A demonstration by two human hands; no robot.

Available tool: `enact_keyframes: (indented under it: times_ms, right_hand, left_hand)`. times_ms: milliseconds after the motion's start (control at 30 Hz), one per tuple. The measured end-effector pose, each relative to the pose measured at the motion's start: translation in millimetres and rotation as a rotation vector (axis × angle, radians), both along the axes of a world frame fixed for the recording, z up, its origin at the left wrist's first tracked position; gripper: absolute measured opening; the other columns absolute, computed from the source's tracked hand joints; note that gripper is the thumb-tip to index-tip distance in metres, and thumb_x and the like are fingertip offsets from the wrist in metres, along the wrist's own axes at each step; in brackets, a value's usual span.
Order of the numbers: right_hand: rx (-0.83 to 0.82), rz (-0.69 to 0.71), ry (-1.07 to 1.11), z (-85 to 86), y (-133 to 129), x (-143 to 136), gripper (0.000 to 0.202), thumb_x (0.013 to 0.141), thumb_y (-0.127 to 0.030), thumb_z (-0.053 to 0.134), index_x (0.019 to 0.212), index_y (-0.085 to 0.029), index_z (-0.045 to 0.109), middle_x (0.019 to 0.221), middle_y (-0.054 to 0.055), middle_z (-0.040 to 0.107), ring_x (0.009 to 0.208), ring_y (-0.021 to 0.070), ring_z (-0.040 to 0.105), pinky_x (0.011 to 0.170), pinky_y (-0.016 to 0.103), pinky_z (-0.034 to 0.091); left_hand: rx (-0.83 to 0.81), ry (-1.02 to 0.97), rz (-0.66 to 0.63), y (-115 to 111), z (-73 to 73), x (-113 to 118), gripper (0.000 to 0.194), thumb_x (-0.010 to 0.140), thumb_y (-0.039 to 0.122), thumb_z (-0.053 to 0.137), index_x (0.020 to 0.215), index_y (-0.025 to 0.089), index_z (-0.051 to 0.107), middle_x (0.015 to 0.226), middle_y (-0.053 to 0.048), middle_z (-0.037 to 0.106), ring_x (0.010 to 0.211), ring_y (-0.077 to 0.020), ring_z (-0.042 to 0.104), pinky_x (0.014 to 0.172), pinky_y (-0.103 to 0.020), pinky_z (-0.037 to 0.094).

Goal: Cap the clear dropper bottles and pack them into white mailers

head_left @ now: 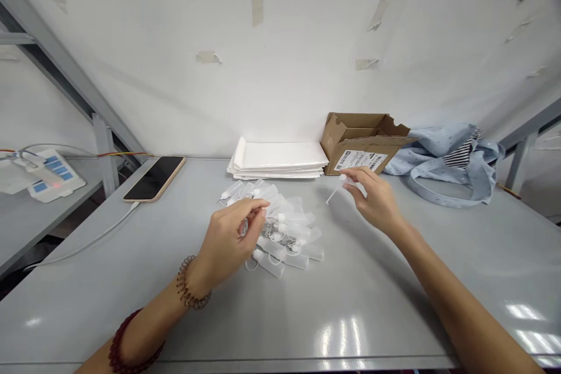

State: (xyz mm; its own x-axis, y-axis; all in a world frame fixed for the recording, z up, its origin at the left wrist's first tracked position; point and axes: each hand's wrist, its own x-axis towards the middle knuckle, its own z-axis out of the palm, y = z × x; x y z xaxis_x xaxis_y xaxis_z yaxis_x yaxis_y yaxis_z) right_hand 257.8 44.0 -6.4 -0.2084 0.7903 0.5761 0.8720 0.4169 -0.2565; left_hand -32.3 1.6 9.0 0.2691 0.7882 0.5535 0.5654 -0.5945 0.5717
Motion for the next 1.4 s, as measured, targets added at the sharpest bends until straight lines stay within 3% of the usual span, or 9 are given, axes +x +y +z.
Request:
enact_keyframes:
  times_ms: [67,133,267,367,533,833,1133,1400]
  right_hand:
    - [0.025,0.146,0.273,4.3,-13.2,-19.6,0.02,0.087,-0.021,0.052,0.106,-0.02,0.057,0.095,0.007,0.063,0.086,0.0201,0.062,0.079,0.038,0.051]
    - [-0.079,0.242,0.473,6.8,-26.5,-38.0,0.021,0.087,-0.023,0.055,0.108,-0.021,0.056,0.098,0.006,0.061,0.087,0.0187,0.063,0.08,0.037,0.053]
    - [-0.163,0.346,0.63,7.3,-45.4,-60.4,0.023,0.086,-0.023,0.059,0.109,-0.023,0.057,0.099,0.005,0.06,0.087,0.0178,0.063,0.08,0.037,0.056]
    - [-0.167,0.37,0.64,6.6,-50.4,-65.0,0.023,0.085,-0.023,0.06,0.107,-0.023,0.058,0.099,0.005,0.06,0.084,0.0174,0.063,0.077,0.037,0.057]
    - [-0.118,0.36,0.575,8.6,-50.3,-65.4,0.022,0.084,-0.022,0.06,0.106,-0.023,0.06,0.095,0.005,0.062,0.083,0.0173,0.062,0.074,0.036,0.057]
    - [-0.101,0.493,0.367,16.4,-56.8,-68.6,0.024,0.084,-0.013,0.057,0.108,-0.018,0.062,0.094,0.008,0.062,0.084,0.0175,0.06,0.071,0.032,0.053]
    - [-0.166,0.569,0.363,16.3,-61.0,-73.0,0.026,0.086,-0.012,0.052,0.111,-0.016,0.061,0.094,0.009,0.061,0.081,0.0162,0.06,0.067,0.03,0.052]
    - [-0.172,0.576,0.371,15.2,-61.7,-73.0,0.026,0.086,-0.012,0.053,0.111,-0.014,0.061,0.095,0.01,0.06,0.082,0.0159,0.059,0.068,0.03,0.052]
  left_hand:
    - [-0.038,0.008,-0.063,-4.6,1.2,2.9,0.015,0.086,0.016,0.051,0.096,0.015,0.063,0.069,0.0,0.063,0.055,-0.0096,0.051,0.051,-0.02,0.044]
    - [-0.093,0.031,-0.124,-8.9,1.9,5.6,0.018,0.087,0.016,0.051,0.101,0.015,0.061,0.073,0.0,0.063,0.055,-0.009,0.052,0.051,-0.019,0.045]
    - [-0.211,0.06,-0.248,-13.7,0.6,8.4,0.025,0.087,0.019,0.051,0.111,0.015,0.057,0.079,-0.001,0.065,0.056,-0.0086,0.054,0.05,-0.018,0.046]
    - [-0.216,0.057,-0.269,-13.9,-1.2,9.2,0.018,0.088,0.021,0.051,0.103,0.016,0.06,0.07,0.0,0.064,0.056,-0.0098,0.055,0.05,-0.019,0.046]
    - [-0.256,0.02,-0.192,-11.9,-2.1,9.2,0.014,0.09,0.021,0.048,0.089,0.018,0.061,0.07,0.001,0.066,0.053,-0.0092,0.055,0.049,-0.019,0.044]
    - [-0.301,-0.055,-0.133,-11.9,-0.3,7.6,0.013,0.091,0.021,0.046,0.092,0.018,0.059,0.071,0.001,0.065,0.053,-0.009,0.056,0.047,-0.018,0.045]
    - [-0.215,-0.001,-0.201,-11.2,-0.1,8.2,0.015,0.091,0.016,0.046,0.093,0.018,0.06,0.074,0.001,0.065,0.061,-0.0096,0.058,0.057,-0.019,0.046]
    - [-0.218,0.035,-0.224,-12.3,-1.6,7.3,0.015,0.091,0.016,0.045,0.095,0.018,0.059,0.074,0.002,0.063,0.059,-0.0089,0.053,0.057,-0.02,0.042]
